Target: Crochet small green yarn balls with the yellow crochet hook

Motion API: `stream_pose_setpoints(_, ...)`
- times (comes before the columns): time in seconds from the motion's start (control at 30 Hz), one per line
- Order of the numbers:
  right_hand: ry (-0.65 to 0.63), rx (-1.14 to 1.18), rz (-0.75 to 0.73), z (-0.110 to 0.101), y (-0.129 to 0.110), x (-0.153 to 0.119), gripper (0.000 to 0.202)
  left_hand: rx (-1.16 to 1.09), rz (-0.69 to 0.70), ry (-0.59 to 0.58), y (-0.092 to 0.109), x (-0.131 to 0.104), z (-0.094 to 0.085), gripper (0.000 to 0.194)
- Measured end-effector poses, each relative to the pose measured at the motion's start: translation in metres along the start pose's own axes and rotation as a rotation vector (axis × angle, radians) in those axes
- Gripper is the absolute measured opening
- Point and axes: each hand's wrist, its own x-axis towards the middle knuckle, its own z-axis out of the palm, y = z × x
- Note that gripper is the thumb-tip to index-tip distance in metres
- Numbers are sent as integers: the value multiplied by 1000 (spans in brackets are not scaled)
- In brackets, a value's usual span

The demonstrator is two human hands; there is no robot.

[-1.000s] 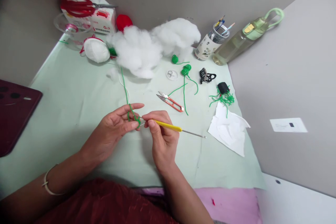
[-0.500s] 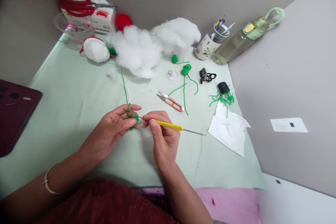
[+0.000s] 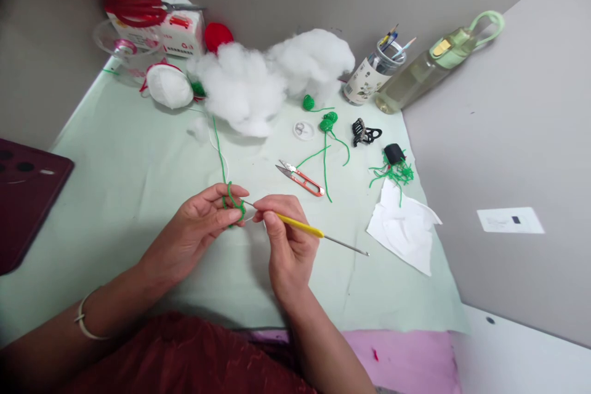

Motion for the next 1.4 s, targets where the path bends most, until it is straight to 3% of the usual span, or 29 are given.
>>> stream_pose_setpoints(0.2, 29, -67, -32, 0, 0, 2, 20, -74, -16, -10, 0, 2, -1, 13)
stream_pose_setpoints(0.4, 61, 77, 38, -2, 3, 2, 19, -124, -33, -31, 0, 2, -2, 9)
stream_pose_setpoints(1.4, 6, 3, 22, -2, -1, 0, 17, -45, -13, 15, 0, 3, 1, 10)
